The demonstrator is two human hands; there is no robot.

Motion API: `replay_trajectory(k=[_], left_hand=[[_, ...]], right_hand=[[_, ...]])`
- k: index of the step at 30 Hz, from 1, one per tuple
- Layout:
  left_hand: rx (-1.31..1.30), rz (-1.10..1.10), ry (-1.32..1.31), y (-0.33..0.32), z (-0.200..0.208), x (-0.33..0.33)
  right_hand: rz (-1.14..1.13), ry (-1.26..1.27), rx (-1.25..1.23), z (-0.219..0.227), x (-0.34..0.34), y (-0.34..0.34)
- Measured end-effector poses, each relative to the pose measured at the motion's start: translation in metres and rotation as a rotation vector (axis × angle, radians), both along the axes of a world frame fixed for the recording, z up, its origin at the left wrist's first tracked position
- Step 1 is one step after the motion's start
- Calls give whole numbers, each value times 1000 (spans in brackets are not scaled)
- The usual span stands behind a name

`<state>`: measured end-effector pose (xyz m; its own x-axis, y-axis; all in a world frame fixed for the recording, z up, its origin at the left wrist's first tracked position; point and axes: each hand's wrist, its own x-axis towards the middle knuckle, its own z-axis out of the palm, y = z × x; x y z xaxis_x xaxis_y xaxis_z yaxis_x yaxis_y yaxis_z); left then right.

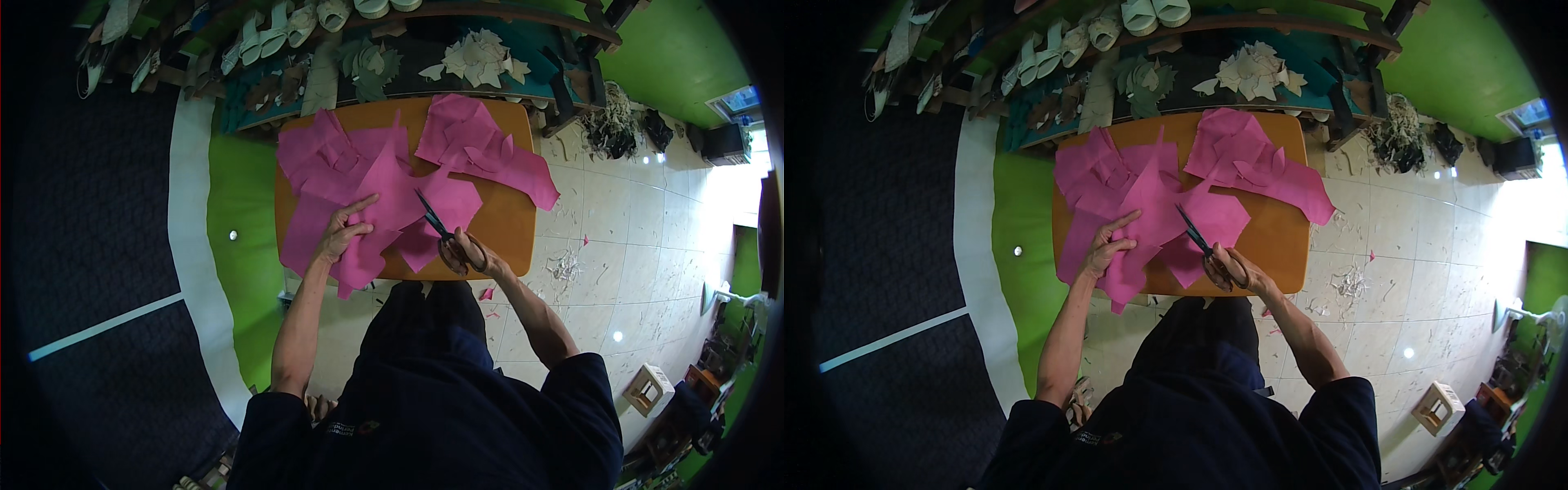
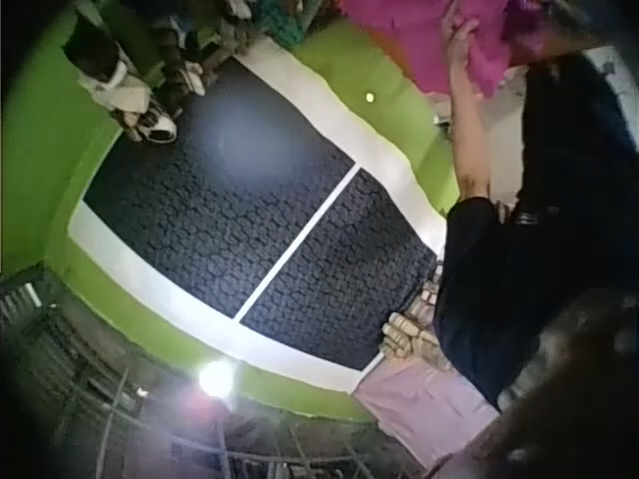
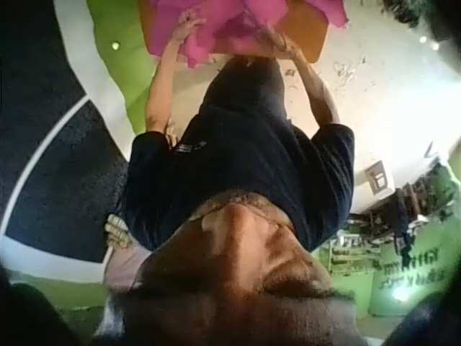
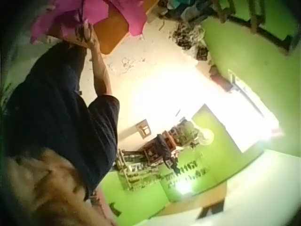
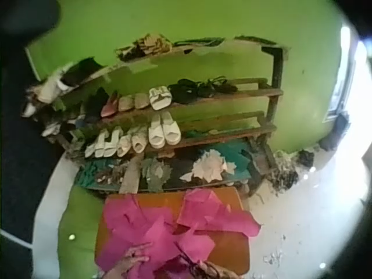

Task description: Cutting pink fabric pieces with scissors on a table.

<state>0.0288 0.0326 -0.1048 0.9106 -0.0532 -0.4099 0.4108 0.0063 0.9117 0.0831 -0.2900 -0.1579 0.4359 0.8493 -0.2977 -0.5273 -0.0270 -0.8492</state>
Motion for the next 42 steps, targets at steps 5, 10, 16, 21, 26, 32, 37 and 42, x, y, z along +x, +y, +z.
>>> replay_trajectory(k=[5, 10, 16, 21, 26, 32, 37, 42], left_hand=[[8, -54, 15, 8, 9, 6], [7, -73, -6, 6, 14, 7], [-120, 40, 85, 6, -6, -22], [-212, 224, 111, -22, -15, -54], [-178, 451, 67, -32, -23, -94], [-234, 579, 181, -25, -42, -131], [983, 375, 2, -9, -45, -148], [482, 137, -241, 38, -16, -66]], right_hand=[[105, -268, -290, -9, 16, -17], [249, -409, -375, 15, 32, -25], [98, -241, -323, -1, 0, -14], [-50, 87, -30, -25, -54, 35], [-176, 267, -58, -9, -85, 84], [-301, 266, -219, -24, -108, 109], [-118, 244, -246, -26, -114, 103], [11, 95, -152, -20, -104, 93]])
